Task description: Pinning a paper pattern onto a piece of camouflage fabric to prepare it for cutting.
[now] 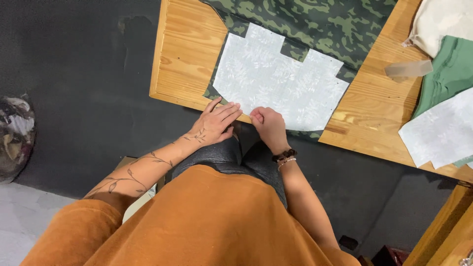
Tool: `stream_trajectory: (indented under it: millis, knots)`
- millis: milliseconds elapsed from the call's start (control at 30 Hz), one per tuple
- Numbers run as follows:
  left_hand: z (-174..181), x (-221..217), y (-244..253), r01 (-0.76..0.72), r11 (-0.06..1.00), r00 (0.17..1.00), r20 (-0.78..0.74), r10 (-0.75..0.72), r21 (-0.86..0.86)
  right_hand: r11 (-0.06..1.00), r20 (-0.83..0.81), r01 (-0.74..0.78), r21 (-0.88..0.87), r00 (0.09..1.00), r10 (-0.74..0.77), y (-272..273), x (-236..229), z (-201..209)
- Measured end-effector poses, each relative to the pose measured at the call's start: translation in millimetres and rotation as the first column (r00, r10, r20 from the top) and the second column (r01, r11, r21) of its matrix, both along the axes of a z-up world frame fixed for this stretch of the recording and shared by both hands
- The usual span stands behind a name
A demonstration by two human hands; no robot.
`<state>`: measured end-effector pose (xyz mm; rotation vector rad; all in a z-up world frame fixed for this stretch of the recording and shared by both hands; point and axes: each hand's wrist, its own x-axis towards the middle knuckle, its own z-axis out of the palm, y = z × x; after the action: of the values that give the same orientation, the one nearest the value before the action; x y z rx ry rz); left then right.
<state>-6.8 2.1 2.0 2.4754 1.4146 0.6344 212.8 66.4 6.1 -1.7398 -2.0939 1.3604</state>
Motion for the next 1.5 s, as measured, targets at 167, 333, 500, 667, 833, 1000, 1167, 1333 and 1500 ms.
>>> stream_trajectory:
  millis: [167,333,500,667,833,1000,1167,1333,1500]
  knots:
    - [4,0,1,-0.002,0.999,1.0,0.025,0.003,-0.037,0.997,0.033,0.022,0.069,0.999,-0.024,-6,-5,-4]
    - [3,0,0,-0.001,0.997,0.998,0.066,0.007,-0.077,0.995,0.059,0.053,0.084,0.997,-0.058,-11,-4,-8]
    - [2,-1,0,0.002,0.998,0.998,0.069,0.001,-0.055,0.983,-0.001,0.177,0.047,0.984,-0.177,-13,-12,8]
    - [2,-2,1,0.02,0.999,0.998,0.064,-0.018,-0.038,0.958,-0.045,0.286,0.002,0.957,-0.286,-11,-17,29]
    - [2,0,1,0.018,0.997,0.998,0.064,-0.014,-0.069,0.973,-0.016,0.231,0.001,0.973,-0.231,-14,-4,21]
    - [14,9,5,0.044,0.999,0.998,-0.04,-0.044,0.003,0.974,-0.099,0.228,0.009,0.969,-0.226,-5,11,20]
    - [10,14,7,0.049,0.998,0.992,-0.118,-0.044,0.04,0.745,-0.254,0.664,-0.069,0.71,-0.656,37,126,45]
    - [17,17,11,0.011,0.998,0.995,-0.095,-0.018,-0.069,0.56,0.114,0.533,0.634,0.651,-0.75,60,324,-73]
    - [51,41,37,0.084,0.992,0.996,-0.032,-0.087,-0.096,0.722,0.073,0.387,0.573,0.854,-0.515,108,324,-20]
